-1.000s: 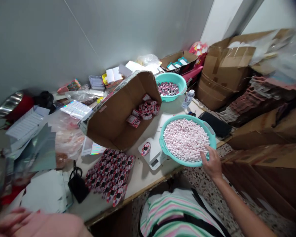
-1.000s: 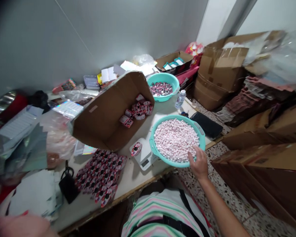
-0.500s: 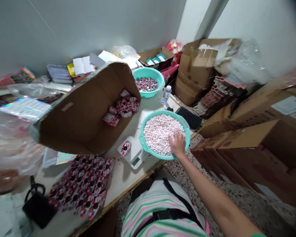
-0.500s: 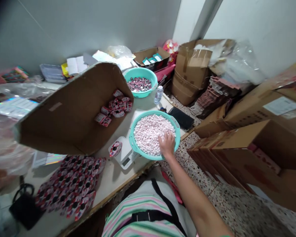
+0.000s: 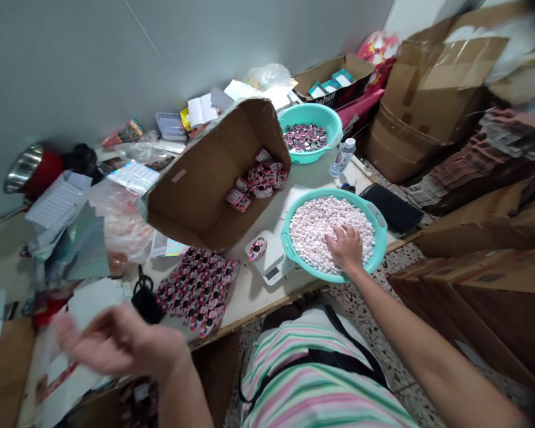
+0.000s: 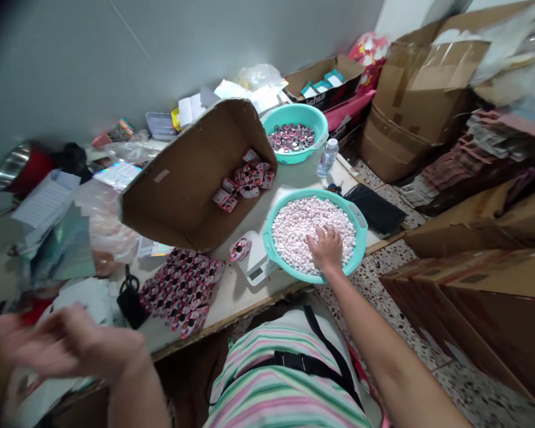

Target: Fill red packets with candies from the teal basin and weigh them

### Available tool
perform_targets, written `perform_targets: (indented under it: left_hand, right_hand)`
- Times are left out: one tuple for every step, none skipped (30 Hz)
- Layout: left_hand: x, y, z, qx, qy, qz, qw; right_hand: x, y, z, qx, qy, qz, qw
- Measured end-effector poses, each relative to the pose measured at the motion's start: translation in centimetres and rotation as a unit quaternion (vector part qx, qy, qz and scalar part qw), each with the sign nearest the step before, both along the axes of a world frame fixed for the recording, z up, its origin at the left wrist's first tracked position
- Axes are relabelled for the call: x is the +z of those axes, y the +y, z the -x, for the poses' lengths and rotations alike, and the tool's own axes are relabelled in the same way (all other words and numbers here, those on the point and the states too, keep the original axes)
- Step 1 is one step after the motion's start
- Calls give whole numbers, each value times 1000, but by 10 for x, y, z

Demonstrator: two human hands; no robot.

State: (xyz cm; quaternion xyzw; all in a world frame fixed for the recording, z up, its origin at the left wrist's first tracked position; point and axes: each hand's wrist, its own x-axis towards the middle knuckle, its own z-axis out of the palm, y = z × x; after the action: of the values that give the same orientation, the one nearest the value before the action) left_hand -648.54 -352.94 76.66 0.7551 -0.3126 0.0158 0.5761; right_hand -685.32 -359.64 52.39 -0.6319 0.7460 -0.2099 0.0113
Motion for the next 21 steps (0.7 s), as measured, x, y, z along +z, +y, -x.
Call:
perform_targets:
  left_hand:
    - [-9,-8,11,10,-29,22,999]
    - [-19,-14,21,-6,-54,13,998]
    - [-30,-20,29,-36,-79,-22,996]
    - [-42,-24,35,-78,-100,-78,989]
    - [-53,-26,40,-117,-122,-135,976]
    - [-64,-26,43,-150,-142,-181,962]
    - [-73,-25,45,-177,-158,-219,947]
    - [-82,-24,47,-196,-169,-244,935]
    - [-88,-22,48,-209,-175,-259,927]
    - [-94,-20,50,-216,-176,-267,923]
    - [-100,-19,51,-217,-175,-270,922]
    - [-105,-18,53,-216,-173,-270,922]
    - [-110,-17,54,-214,-170,-269,923]
    - [-115,-16,56,-211,-166,-270,925]
    - [-121,-15,58,-207,-161,-273,926]
    - [-127,-15,59,-203,-154,-280,926]
    - [-134,-15,60,-200,-148,-289,925]
    - [-140,-15,61,-199,-142,-298,923]
    - [-146,-16,63,-199,-139,-307,920]
    - [-152,-18,64,-202,-142,-315,916]
    - [-158,-21,66,-207,-149,-323,911]
  right_hand:
    - [1,-3,3,16,0,-8,1000]
    - [3,-6,6,33,-2,-18,999]
    - [4,-9,8,52,-5,-29,998]
    - [5,-13,12,72,-9,-39,997]
    - [6,-16,15,90,-14,-47,995]
    - [6,-19,19,107,-20,-53,993]
    - [7,-22,23,118,-29,-58,991]
    - [7,-26,28,124,-40,-61,990]
    - [8,-29,32,126,-52,-65,989]
    - [9,-31,37,127,-64,-70,987]
    - [10,-34,41,130,-73,-76,986]
    - [12,-36,45,136,-79,-83,984]
    - [14,-38,48,146,-81,-88,982]
    - [16,-39,50,159,-82,-93,980]
    - [18,-40,52,174,-85,-96,976]
    - [21,-41,53,188,-91,-97,973]
    - [23,-42,54,201,-98,-97,970]
    - [25,-43,55,211,-107,-97,967]
    - [27,-43,56,218,-114,-96,965]
    - [28,-44,57,223,-119,-95,963]
    - [28,-44,58,228,-121,-94,962]
